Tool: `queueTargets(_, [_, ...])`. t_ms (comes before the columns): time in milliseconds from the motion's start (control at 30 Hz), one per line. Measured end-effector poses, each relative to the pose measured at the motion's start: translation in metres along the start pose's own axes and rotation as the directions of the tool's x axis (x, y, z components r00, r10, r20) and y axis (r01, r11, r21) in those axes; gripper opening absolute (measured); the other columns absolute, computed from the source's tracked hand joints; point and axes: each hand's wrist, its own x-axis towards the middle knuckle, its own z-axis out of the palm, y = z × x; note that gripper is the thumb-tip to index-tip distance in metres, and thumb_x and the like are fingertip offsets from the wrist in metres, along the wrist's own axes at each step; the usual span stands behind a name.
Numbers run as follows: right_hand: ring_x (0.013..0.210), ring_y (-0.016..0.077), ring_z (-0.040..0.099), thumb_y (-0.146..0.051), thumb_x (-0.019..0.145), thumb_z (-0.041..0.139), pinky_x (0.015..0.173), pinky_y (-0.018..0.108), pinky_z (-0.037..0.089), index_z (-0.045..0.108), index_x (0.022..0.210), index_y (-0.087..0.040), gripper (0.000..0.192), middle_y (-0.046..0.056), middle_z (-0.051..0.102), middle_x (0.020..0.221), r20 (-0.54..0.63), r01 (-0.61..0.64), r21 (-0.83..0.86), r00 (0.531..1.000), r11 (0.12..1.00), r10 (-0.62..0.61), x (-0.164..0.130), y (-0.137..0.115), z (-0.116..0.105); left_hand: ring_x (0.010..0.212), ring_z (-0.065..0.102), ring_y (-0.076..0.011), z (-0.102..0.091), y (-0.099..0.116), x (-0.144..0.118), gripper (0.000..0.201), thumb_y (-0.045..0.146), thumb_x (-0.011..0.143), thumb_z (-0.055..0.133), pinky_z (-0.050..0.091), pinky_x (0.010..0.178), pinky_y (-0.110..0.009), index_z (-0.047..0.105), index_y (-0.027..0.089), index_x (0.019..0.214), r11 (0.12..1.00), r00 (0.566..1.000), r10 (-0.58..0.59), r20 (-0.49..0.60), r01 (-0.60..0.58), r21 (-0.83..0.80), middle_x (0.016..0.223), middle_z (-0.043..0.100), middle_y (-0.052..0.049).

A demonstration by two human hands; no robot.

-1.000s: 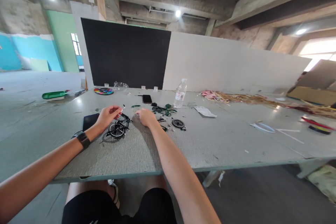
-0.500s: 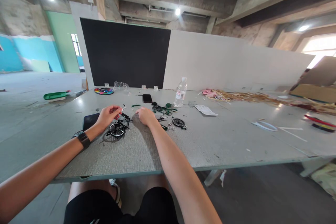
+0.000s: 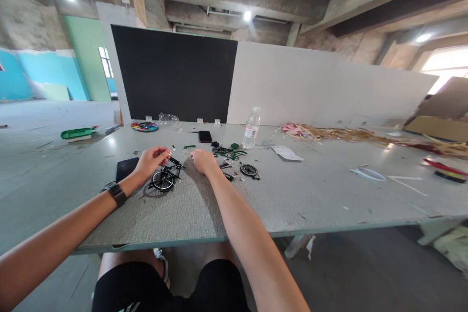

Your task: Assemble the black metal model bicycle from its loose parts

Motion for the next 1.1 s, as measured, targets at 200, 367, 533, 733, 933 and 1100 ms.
queueTargets(200, [0.112,0.0233,0.063,-0.018,0.098,0.036,0.09,0.032,0.047,0.064,0.129,-0.025,0.042,0.009,0.065,0.13,0.014,0.016,-0.035,1.0,0.999,-0.016,0.0,-0.004,-0.002,0.055,0.059,-0.0145,0.0,-0.001,0.001,0.044,0.054,0.07,0.074,0.048,0.053,-0.026,0.069,0.013,0.086,1.0,1.0,-0.004,0.004,0.004,0.006,0.07,0.07,-0.005])
queueTargets(367, [0.109,0.0236,0.064,-0.02,0.1,0.036,0.09,0.033,0.048,0.066,0.124,-0.024,0.04,0.01,0.065,0.127,0.023,0.01,-0.065,1.0,0.998,-0.009,0.001,-0.007,-0.001,0.056,0.06,-0.015,0.0,-0.002,0.002,0.043,0.054,0.072,0.073,0.048,0.054,-0.026,0.069,0.013,0.086,1.0,1.0,0.003,0.009,-0.003,0.001,0.071,0.07,-0.005])
queueTargets(533, [0.107,0.0244,0.065,-0.018,0.099,0.038,0.089,0.033,0.049,0.067,0.121,-0.023,0.037,0.01,0.067,0.123,0.004,0.028,-0.081,1.0,0.996,-0.028,0.0,-0.008,-0.001,0.056,0.06,-0.0152,0.0,-0.003,0.002,0.043,0.054,0.071,0.074,0.048,0.054,-0.027,0.07,0.014,0.085,1.0,1.0,0.017,0.005,-0.017,-0.014,0.07,0.07,-0.005])
queueTargets(733, [0.106,0.0248,0.066,-0.016,0.099,0.038,0.088,0.033,0.05,0.067,0.119,-0.021,0.035,0.012,0.068,0.121,-0.005,0.018,-0.099,1.0,0.995,-0.018,-0.002,-0.013,-0.004,0.054,0.059,-0.0147,0.0,-0.001,0.001,0.044,0.055,0.07,0.075,0.048,0.054,-0.027,0.07,0.014,0.085,1.0,1.0,0.0,0.004,0.0,-0.027,0.069,0.07,-0.005])
queueTargets(933, [0.106,0.0245,0.067,-0.015,0.099,0.036,0.087,0.033,0.05,0.065,0.12,-0.023,0.036,0.01,0.067,0.12,-0.02,0.013,-0.106,1.0,0.994,-0.016,-0.006,-0.014,-0.006,0.053,0.059,-0.0144,0.0,-0.001,0.001,0.045,0.055,0.07,0.076,0.049,0.053,-0.027,0.07,0.013,0.086,1.0,1.0,-0.004,-0.003,0.004,-0.02,0.069,0.07,-0.005])
queueTargets(1100, [0.106,0.0243,0.067,-0.013,0.099,0.037,0.088,0.033,0.05,0.066,0.119,-0.023,0.037,0.011,0.067,0.12,-0.008,0.01,-0.103,1.0,0.995,-0.01,-0.007,-0.015,-0.007,0.053,0.059,-0.0143,0.0,0.001,0.0,0.045,0.054,0.069,0.076,0.049,0.052,-0.027,0.07,0.013,0.086,1.0,1.0,-0.006,-0.004,0.006,-0.012,0.07,0.07,-0.005])
